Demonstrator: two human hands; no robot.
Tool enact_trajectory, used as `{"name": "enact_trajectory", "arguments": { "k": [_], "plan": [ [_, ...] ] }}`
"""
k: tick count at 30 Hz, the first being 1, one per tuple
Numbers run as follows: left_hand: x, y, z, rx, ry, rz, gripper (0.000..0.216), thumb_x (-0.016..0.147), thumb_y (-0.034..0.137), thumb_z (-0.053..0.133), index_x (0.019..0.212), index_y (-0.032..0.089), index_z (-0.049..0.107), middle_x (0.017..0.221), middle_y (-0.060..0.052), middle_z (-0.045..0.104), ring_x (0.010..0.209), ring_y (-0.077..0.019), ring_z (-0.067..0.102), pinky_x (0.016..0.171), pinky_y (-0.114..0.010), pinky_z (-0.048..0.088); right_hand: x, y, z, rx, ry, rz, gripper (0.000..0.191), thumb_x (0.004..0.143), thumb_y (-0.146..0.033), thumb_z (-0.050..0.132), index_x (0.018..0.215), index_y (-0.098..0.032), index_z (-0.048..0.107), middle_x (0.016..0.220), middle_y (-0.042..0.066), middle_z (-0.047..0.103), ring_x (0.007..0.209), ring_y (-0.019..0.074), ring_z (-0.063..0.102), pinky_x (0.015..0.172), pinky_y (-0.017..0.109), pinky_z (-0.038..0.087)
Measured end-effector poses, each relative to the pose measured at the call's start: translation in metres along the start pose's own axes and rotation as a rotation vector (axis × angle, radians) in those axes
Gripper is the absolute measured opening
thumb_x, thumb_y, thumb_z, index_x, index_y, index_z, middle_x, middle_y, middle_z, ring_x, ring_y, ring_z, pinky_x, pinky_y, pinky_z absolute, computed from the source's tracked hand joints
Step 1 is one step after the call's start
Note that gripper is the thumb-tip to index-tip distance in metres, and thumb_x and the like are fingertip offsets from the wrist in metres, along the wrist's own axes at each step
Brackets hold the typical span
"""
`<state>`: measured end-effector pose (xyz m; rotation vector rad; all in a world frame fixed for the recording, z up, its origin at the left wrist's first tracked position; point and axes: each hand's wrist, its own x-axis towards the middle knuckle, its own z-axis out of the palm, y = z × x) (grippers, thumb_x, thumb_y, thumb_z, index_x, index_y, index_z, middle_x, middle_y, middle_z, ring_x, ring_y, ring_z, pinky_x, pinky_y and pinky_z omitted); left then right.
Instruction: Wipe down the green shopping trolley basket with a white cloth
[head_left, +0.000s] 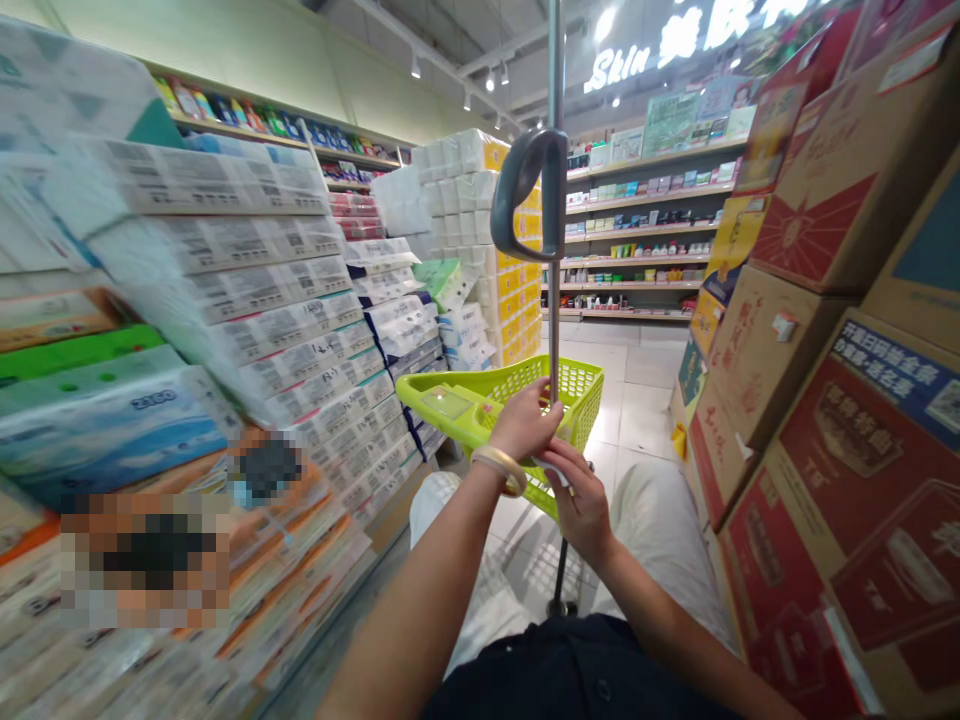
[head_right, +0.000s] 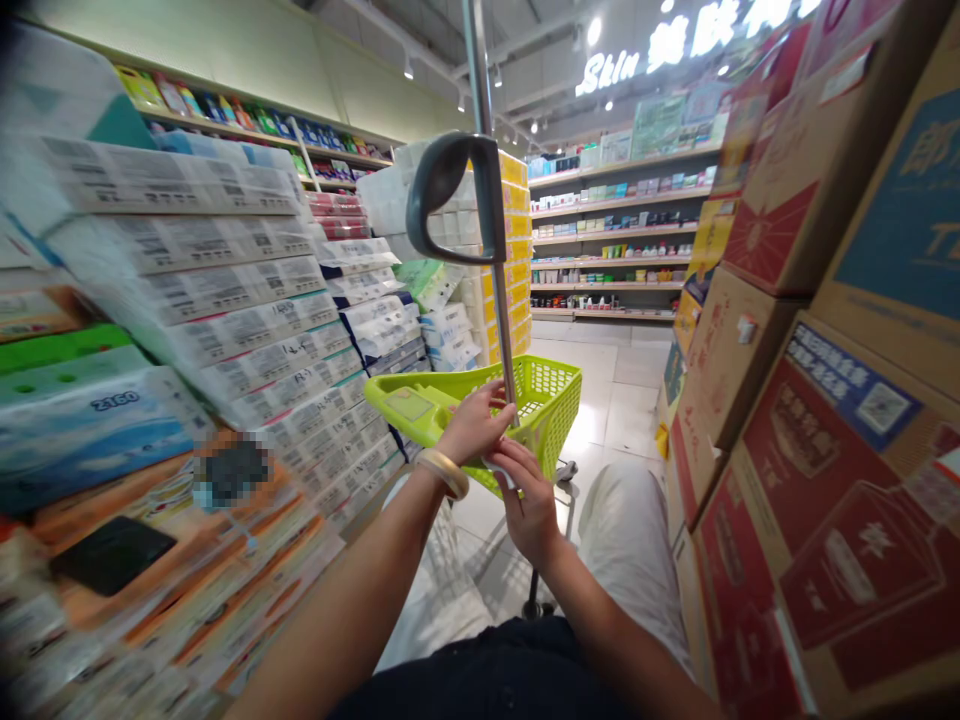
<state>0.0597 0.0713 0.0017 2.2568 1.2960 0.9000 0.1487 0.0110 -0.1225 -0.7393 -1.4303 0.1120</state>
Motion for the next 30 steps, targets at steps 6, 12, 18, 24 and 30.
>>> {"name": "enact_trajectory", "arguments": {
  "k": [6, 12, 18, 24, 30],
  "plan": [
    [-0.002, -0.010, -0.001, 0.056, -0.079, -0.057, 0.046, 0.084, 0.021, 0.052, 0.129, 0.024, 0.051, 0.116, -0.005, 0.069, 0.093, -0.0185, 0.068, 0.090, -0.034, 0.051, -0.004, 0.021, 0.009, 0.010, 0.104, 0.174, 0.025, 0.095, -0.024, 0.054, 0.113, -0.026, 0.071, 0.121, 0.008, 0.069, 0.115, 0.0206, 0.065, 0.100, 0.039, 0.053],
    [-0.005, -0.016, -0.008, 0.087, -0.088, -0.064, 0.047, 0.084, 0.022, 0.051, 0.131, 0.027, 0.050, 0.119, -0.003, 0.068, 0.092, -0.0186, 0.070, 0.093, -0.035, 0.049, 0.000, 0.040, 0.006, -0.026, 0.093, 0.208, 0.024, 0.094, -0.026, 0.054, 0.110, -0.024, 0.072, 0.121, 0.010, 0.070, 0.115, 0.0210, 0.065, 0.103, 0.041, 0.051],
    [-0.010, -0.015, -0.011, 0.108, -0.077, -0.063, 0.046, 0.083, 0.022, 0.054, 0.129, 0.029, 0.053, 0.115, 0.000, 0.070, 0.086, -0.0165, 0.070, 0.089, -0.031, 0.051, 0.009, 0.045, 0.006, -0.025, 0.212, 0.371, 0.025, 0.093, -0.035, 0.056, 0.103, -0.020, 0.074, 0.111, 0.011, 0.072, 0.108, 0.0228, 0.067, 0.096, 0.042, 0.054],
    [-0.019, -0.015, -0.016, 0.117, -0.065, -0.016, 0.044, 0.084, 0.023, 0.053, 0.128, 0.028, 0.054, 0.116, -0.001, 0.070, 0.091, -0.0175, 0.070, 0.093, -0.032, 0.050, 0.003, 0.022, 0.014, -0.067, 0.102, 0.196, 0.034, 0.093, -0.021, 0.049, 0.125, -0.023, 0.064, 0.128, 0.010, 0.064, 0.123, 0.0212, 0.058, 0.107, 0.041, 0.047],
    [-0.026, -0.015, -0.021, 0.105, -0.071, 0.000, 0.043, 0.084, 0.023, 0.053, 0.127, 0.026, 0.054, 0.112, -0.002, 0.072, 0.089, -0.0167, 0.070, 0.081, -0.029, 0.054, -0.003, 0.044, 0.007, -0.218, 0.033, 0.140, 0.055, 0.083, -0.008, 0.047, 0.135, -0.024, 0.055, 0.136, 0.009, 0.058, 0.130, 0.0218, 0.052, 0.112, 0.044, 0.044]
  ]
}}
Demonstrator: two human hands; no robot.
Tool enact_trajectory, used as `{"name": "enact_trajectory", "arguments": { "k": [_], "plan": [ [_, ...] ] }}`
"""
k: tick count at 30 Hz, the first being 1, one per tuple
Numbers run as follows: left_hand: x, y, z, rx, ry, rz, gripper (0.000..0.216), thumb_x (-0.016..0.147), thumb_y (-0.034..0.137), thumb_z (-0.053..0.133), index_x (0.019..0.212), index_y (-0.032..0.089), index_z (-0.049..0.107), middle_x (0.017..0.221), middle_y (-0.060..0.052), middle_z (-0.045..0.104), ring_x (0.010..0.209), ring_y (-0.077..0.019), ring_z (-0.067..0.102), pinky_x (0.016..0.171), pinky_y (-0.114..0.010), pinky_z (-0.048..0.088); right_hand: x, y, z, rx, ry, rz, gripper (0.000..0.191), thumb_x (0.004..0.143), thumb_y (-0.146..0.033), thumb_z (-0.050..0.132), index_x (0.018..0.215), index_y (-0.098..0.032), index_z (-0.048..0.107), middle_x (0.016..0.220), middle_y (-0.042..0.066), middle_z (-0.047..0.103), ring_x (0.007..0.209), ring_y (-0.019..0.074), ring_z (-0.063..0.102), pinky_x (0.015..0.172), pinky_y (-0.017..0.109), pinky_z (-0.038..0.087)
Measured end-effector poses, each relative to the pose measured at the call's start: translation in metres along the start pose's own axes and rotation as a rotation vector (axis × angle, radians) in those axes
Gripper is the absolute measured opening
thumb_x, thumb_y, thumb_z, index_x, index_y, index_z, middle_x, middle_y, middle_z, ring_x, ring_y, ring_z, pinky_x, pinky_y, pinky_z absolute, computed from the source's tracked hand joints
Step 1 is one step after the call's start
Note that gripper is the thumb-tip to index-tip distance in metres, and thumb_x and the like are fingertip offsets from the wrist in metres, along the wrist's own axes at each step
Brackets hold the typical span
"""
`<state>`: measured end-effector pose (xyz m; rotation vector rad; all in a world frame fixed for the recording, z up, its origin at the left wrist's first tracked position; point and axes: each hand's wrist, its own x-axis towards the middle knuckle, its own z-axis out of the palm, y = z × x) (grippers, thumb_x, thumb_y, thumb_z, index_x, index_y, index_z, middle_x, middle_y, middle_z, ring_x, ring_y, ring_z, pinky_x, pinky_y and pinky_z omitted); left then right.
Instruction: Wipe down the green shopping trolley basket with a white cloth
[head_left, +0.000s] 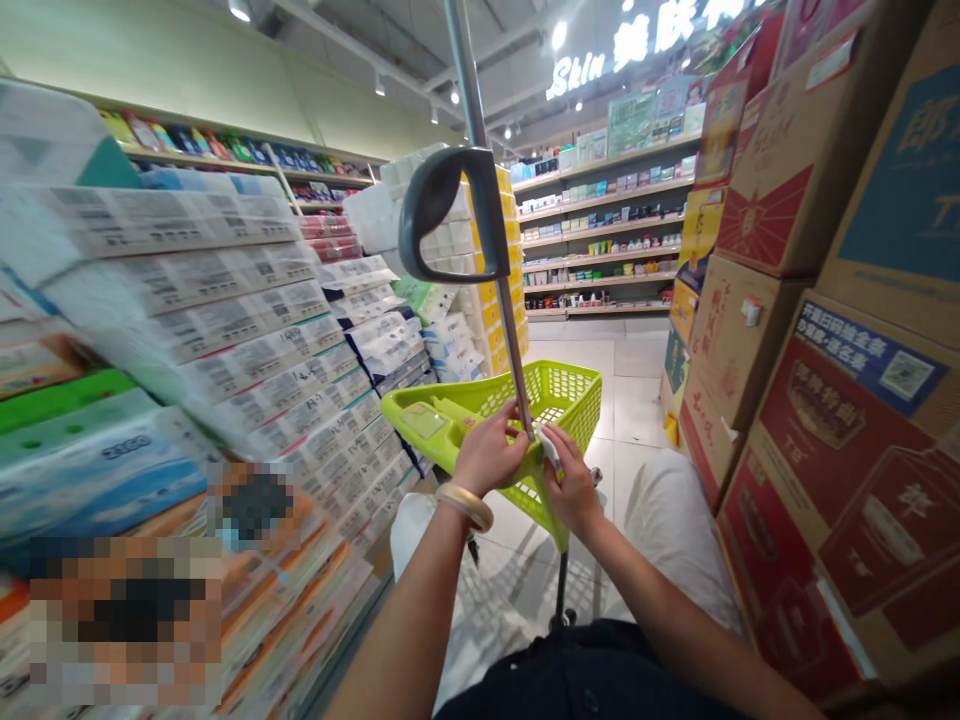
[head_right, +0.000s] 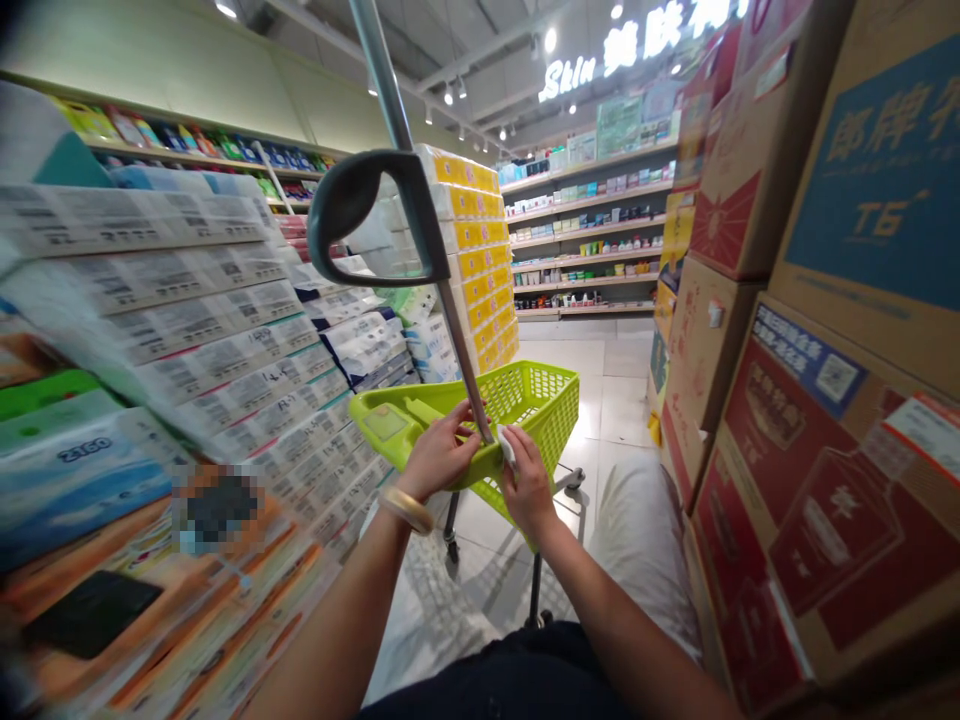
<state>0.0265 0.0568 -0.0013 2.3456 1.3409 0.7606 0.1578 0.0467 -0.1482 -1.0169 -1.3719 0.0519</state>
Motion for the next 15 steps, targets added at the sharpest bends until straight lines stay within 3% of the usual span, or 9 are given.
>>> {"name": "enact_trajectory", "arguments": {
  "k": [6, 11, 15],
  "plan": [
    [-0.004, -0.002, -0.004, -0.009, -0.014, 0.006, 0.045, 0.084, 0.024, 0.053, 0.129, 0.026, 0.053, 0.110, -0.001, 0.072, 0.086, -0.0153, 0.070, 0.076, -0.027, 0.055, 0.009, 0.005, 0.004, 0.044, -0.008, 0.030, 0.052, 0.080, -0.003, 0.042, 0.124, -0.024, 0.062, 0.126, 0.008, 0.066, 0.123, 0.0210, 0.059, 0.109, 0.044, 0.047],
    [-0.009, -0.004, -0.007, -0.032, -0.007, 0.025, 0.041, 0.084, 0.024, 0.053, 0.124, 0.026, 0.056, 0.114, -0.001, 0.071, 0.085, -0.0144, 0.070, 0.075, -0.026, 0.055, 0.004, 0.000, 0.003, 0.093, 0.008, -0.030, 0.042, 0.085, -0.007, 0.044, 0.119, -0.023, 0.063, 0.126, 0.009, 0.065, 0.122, 0.0211, 0.059, 0.107, 0.043, 0.047],
    [-0.010, -0.003, -0.009, -0.038, -0.026, 0.019, 0.044, 0.083, 0.022, 0.052, 0.127, 0.027, 0.055, 0.110, 0.000, 0.072, 0.080, -0.0136, 0.069, 0.075, -0.026, 0.055, 0.010, 0.010, -0.004, 0.027, -0.007, 0.009, 0.036, 0.088, -0.012, 0.045, 0.114, -0.024, 0.067, 0.119, 0.008, 0.068, 0.119, 0.0219, 0.060, 0.107, 0.045, 0.047]
  ]
}}
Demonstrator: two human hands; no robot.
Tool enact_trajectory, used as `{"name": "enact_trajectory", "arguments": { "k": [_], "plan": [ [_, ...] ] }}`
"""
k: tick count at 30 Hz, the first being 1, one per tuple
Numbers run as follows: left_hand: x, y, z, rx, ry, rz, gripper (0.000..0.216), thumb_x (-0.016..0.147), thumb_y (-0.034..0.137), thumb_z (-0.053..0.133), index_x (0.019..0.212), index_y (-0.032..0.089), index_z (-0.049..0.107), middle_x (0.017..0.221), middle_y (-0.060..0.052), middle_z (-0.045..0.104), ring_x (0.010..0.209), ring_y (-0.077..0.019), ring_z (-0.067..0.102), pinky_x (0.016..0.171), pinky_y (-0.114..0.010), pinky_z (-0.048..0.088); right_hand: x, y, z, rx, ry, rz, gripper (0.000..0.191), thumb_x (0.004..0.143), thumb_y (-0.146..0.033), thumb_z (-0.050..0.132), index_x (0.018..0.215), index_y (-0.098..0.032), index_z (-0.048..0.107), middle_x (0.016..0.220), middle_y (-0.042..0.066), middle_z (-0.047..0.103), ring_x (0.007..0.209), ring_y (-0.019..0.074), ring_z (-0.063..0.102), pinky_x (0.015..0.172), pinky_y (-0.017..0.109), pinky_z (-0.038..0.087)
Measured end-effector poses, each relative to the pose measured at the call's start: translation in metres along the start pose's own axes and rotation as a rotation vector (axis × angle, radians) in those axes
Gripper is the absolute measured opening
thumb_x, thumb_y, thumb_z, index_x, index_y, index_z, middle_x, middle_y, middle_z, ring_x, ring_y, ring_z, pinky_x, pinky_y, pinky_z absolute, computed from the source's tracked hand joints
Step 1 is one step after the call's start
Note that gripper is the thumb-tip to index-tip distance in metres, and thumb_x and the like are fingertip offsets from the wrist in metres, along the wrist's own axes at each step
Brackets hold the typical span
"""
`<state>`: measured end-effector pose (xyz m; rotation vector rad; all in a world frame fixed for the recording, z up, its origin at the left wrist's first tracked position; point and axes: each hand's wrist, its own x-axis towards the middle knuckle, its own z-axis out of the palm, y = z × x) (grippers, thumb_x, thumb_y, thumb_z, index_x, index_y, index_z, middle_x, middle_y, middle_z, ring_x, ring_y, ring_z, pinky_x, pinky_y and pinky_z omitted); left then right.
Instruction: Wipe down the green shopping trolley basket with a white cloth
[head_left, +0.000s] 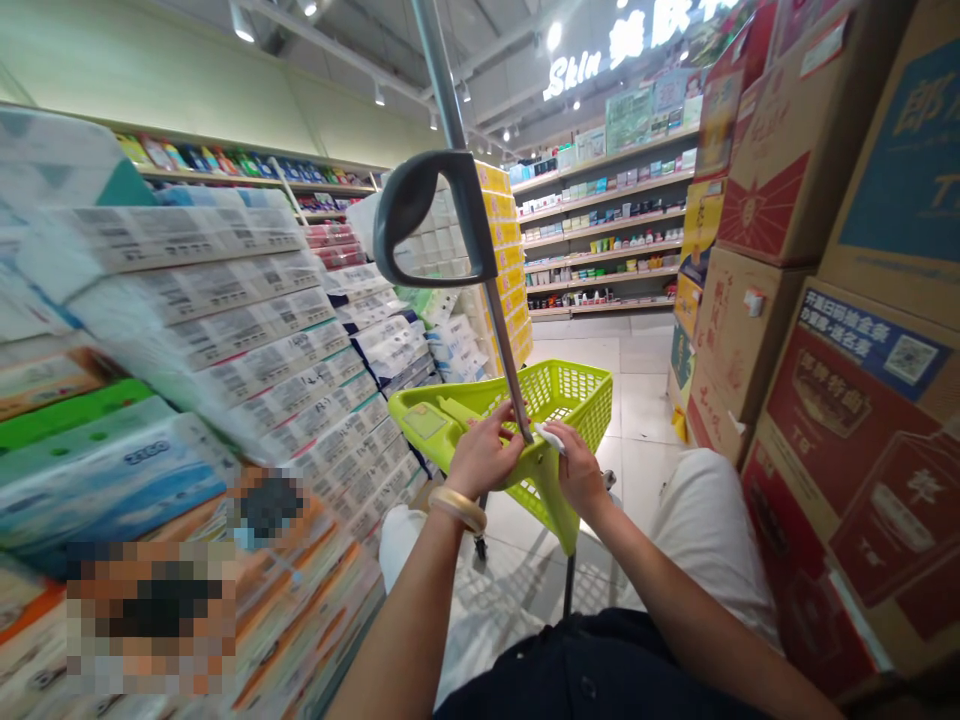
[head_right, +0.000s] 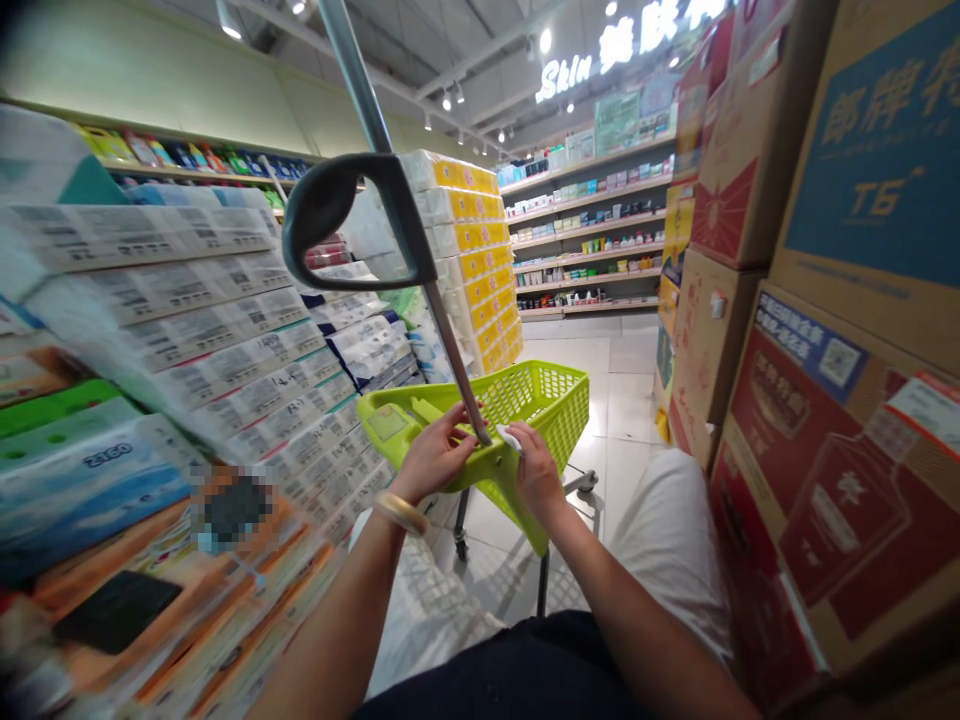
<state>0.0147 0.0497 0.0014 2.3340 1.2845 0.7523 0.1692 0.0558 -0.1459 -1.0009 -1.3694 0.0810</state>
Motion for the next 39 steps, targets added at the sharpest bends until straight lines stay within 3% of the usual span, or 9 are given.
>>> {"name": "enact_trajectory", "arguments": {
  "k": [4, 9, 14, 21, 27, 33, 39],
  "plan": [
    [0.000, 0.001, -0.001, 0.026, 0.013, 0.002, 0.043, 0.083, 0.023, 0.052, 0.125, 0.028, 0.056, 0.109, 0.001, 0.072, 0.078, -0.0139, 0.069, 0.075, -0.027, 0.055, 0.012, -0.006, -0.002, -0.007, -0.018, 0.026, 0.036, 0.087, -0.011, 0.043, 0.106, -0.025, 0.070, 0.107, 0.006, 0.073, 0.111, 0.0225, 0.065, 0.102, 0.045, 0.050],
    [0.001, -0.001, 0.000, 0.045, 0.025, 0.028, 0.042, 0.083, 0.024, 0.053, 0.125, 0.026, 0.056, 0.110, 0.000, 0.072, 0.079, -0.0146, 0.070, 0.075, -0.028, 0.055, 0.013, -0.023, 0.001, 0.112, -0.098, -0.048, 0.042, 0.088, -0.010, 0.043, 0.119, -0.025, 0.065, 0.118, 0.005, 0.070, 0.113, 0.0198, 0.065, 0.101, 0.039, 0.051],
    [0.003, -0.003, 0.002, 0.055, 0.044, 0.058, 0.043, 0.082, 0.025, 0.053, 0.126, 0.027, 0.055, 0.109, 0.000, 0.072, 0.075, -0.0147, 0.069, 0.071, -0.027, 0.054, 0.016, -0.008, -0.006, 0.056, -0.078, -0.007, 0.030, 0.089, -0.018, 0.047, 0.106, -0.024, 0.071, 0.109, 0.006, 0.073, 0.109, 0.0239, 0.066, 0.099, 0.045, 0.051],
    [-0.001, -0.004, -0.001, 0.061, 0.030, 0.041, 0.040, 0.083, 0.025, 0.054, 0.122, 0.027, 0.057, 0.109, 0.000, 0.073, 0.077, -0.0146, 0.070, 0.073, -0.026, 0.055, 0.015, -0.015, 0.004, 0.133, -0.109, -0.043, 0.038, 0.089, -0.013, 0.042, 0.116, -0.024, 0.067, 0.117, 0.005, 0.071, 0.110, 0.0206, 0.066, 0.099, 0.039, 0.052],
    [-0.004, -0.009, -0.004, 0.068, 0.036, 0.038, 0.043, 0.083, 0.026, 0.052, 0.126, 0.026, 0.055, 0.109, -0.001, 0.072, 0.072, -0.0138, 0.069, 0.072, -0.027, 0.055, 0.017, -0.003, 0.004, 0.025, -0.064, 0.000, 0.031, 0.087, -0.017, 0.046, 0.103, -0.025, 0.072, 0.107, 0.007, 0.074, 0.106, 0.0239, 0.067, 0.098, 0.045, 0.053],
    [-0.005, -0.008, -0.006, 0.041, 0.034, 0.038, 0.040, 0.083, 0.025, 0.052, 0.122, 0.026, 0.057, 0.109, 0.000, 0.073, 0.073, -0.0137, 0.070, 0.072, -0.026, 0.055, 0.014, -0.021, 0.006, 0.102, -0.127, -0.056, 0.044, 0.084, -0.009, 0.042, 0.118, -0.024, 0.066, 0.116, 0.004, 0.072, 0.109, 0.0219, 0.067, 0.098, 0.040, 0.053],
    [-0.005, -0.012, -0.006, 0.068, 0.033, 0.028, 0.045, 0.082, 0.026, 0.053, 0.127, 0.028, 0.055, 0.106, 0.000, 0.073, 0.073, -0.0143, 0.070, 0.074, -0.027, 0.055, 0.016, -0.011, 0.004, 0.031, -0.091, -0.012, 0.033, 0.087, -0.015, 0.044, 0.104, -0.024, 0.071, 0.107, 0.007, 0.074, 0.104, 0.0227, 0.068, 0.096, 0.042, 0.053]
  ]
}}
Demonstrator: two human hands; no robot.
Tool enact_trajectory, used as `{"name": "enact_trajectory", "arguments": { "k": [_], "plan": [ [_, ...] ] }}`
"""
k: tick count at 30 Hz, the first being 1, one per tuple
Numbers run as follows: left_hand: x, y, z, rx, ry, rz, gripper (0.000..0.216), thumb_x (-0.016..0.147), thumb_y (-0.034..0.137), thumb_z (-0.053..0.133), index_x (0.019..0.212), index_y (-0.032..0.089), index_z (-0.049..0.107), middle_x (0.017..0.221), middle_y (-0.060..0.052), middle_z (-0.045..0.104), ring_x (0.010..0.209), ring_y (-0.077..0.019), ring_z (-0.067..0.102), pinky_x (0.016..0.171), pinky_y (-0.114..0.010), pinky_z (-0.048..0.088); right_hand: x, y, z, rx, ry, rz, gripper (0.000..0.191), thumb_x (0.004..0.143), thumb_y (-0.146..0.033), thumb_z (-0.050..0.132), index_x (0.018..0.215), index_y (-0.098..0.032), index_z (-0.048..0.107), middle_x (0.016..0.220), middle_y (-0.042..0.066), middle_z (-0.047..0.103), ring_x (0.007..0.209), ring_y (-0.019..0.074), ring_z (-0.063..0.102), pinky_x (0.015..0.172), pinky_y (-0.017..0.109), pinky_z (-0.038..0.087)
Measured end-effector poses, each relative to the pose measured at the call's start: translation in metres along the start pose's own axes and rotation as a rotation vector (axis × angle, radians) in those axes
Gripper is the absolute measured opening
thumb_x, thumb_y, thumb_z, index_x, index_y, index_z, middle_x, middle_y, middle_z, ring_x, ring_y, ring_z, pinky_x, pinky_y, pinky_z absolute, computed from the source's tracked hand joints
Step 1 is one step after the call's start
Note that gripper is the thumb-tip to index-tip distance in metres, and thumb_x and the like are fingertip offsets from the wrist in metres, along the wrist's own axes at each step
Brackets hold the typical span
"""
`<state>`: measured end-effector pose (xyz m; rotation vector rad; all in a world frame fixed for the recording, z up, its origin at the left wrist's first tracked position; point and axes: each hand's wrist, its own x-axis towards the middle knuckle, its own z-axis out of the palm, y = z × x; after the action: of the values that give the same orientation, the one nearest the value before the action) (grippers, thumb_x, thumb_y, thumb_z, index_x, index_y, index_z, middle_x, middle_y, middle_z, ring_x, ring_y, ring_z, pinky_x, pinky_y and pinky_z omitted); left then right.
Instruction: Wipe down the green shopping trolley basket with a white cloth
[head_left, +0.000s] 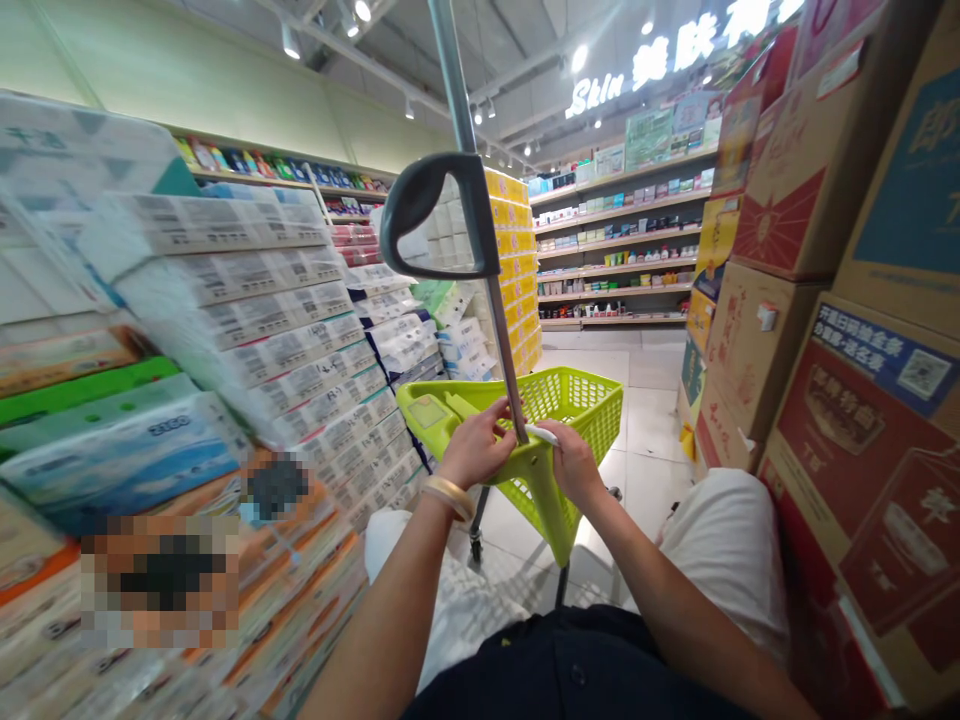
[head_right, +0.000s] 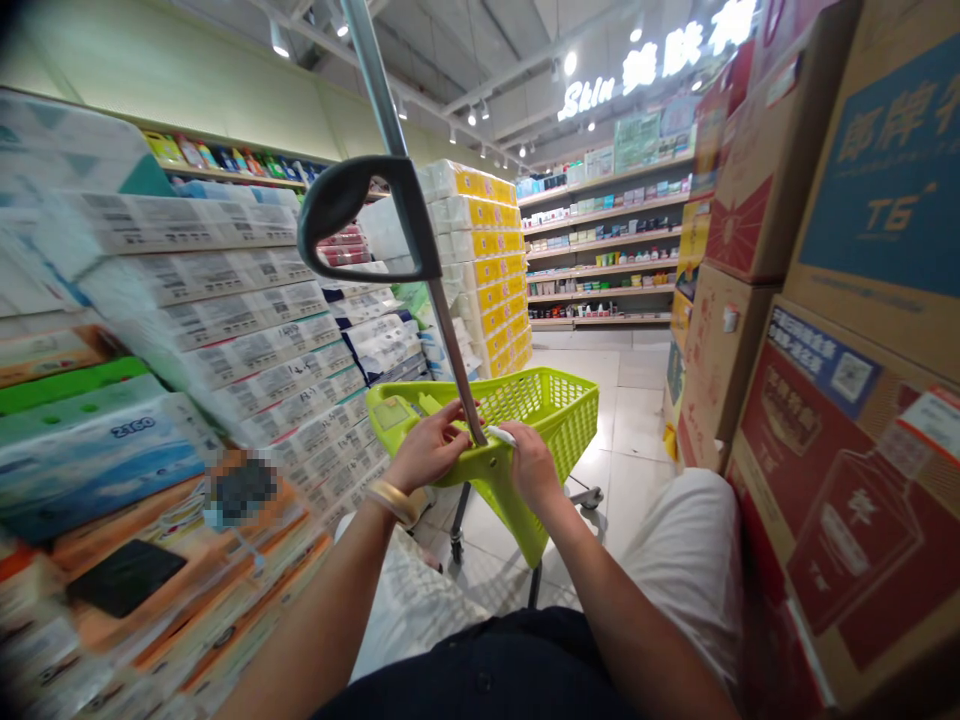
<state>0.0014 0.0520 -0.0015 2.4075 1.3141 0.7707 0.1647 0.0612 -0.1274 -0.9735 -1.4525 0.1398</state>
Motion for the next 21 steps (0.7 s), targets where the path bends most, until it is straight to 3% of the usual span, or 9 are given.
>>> {"name": "enact_trajectory", "arguments": {
  "k": [6, 13, 18, 21],
  "plan": [
    [-0.002, 0.003, -0.002, -0.017, -0.021, -0.011, 0.043, 0.082, 0.027, 0.053, 0.125, 0.027, 0.057, 0.105, 0.000, 0.074, 0.079, -0.0162, 0.071, 0.076, -0.027, 0.055, -0.003, -0.011, 0.001, 0.054, -0.067, -0.062, 0.045, 0.084, -0.007, 0.041, 0.117, -0.025, 0.066, 0.116, 0.005, 0.071, 0.110, 0.0198, 0.065, 0.100, 0.038, 0.051],
    [-0.002, 0.001, -0.001, -0.018, -0.012, -0.001, 0.044, 0.081, 0.023, 0.053, 0.125, 0.029, 0.056, 0.112, 0.002, 0.072, 0.081, -0.0153, 0.071, 0.075, -0.026, 0.055, 0.001, 0.006, -0.001, -0.029, 0.001, 0.061, 0.037, 0.083, -0.011, 0.044, 0.102, -0.026, 0.072, 0.106, 0.005, 0.074, 0.104, 0.0224, 0.067, 0.098, 0.041, 0.053],
    [-0.002, 0.003, -0.002, -0.025, -0.015, 0.001, 0.044, 0.082, 0.026, 0.054, 0.126, 0.027, 0.056, 0.114, 0.000, 0.072, 0.081, -0.0153, 0.071, 0.074, -0.026, 0.055, -0.002, -0.008, 0.001, 0.065, -0.067, -0.038, 0.047, 0.083, -0.007, 0.041, 0.117, -0.026, 0.067, 0.118, 0.004, 0.071, 0.114, 0.0195, 0.064, 0.103, 0.038, 0.049],
    [-0.003, 0.003, -0.002, -0.026, -0.011, 0.015, 0.043, 0.082, 0.026, 0.053, 0.125, 0.028, 0.057, 0.112, 0.001, 0.072, 0.078, -0.0147, 0.071, 0.072, -0.026, 0.055, -0.002, -0.004, -0.002, 0.045, -0.073, -0.044, 0.043, 0.084, -0.009, 0.041, 0.112, -0.025, 0.069, 0.114, 0.005, 0.072, 0.114, 0.0203, 0.064, 0.104, 0.040, 0.049]
  ]
}}
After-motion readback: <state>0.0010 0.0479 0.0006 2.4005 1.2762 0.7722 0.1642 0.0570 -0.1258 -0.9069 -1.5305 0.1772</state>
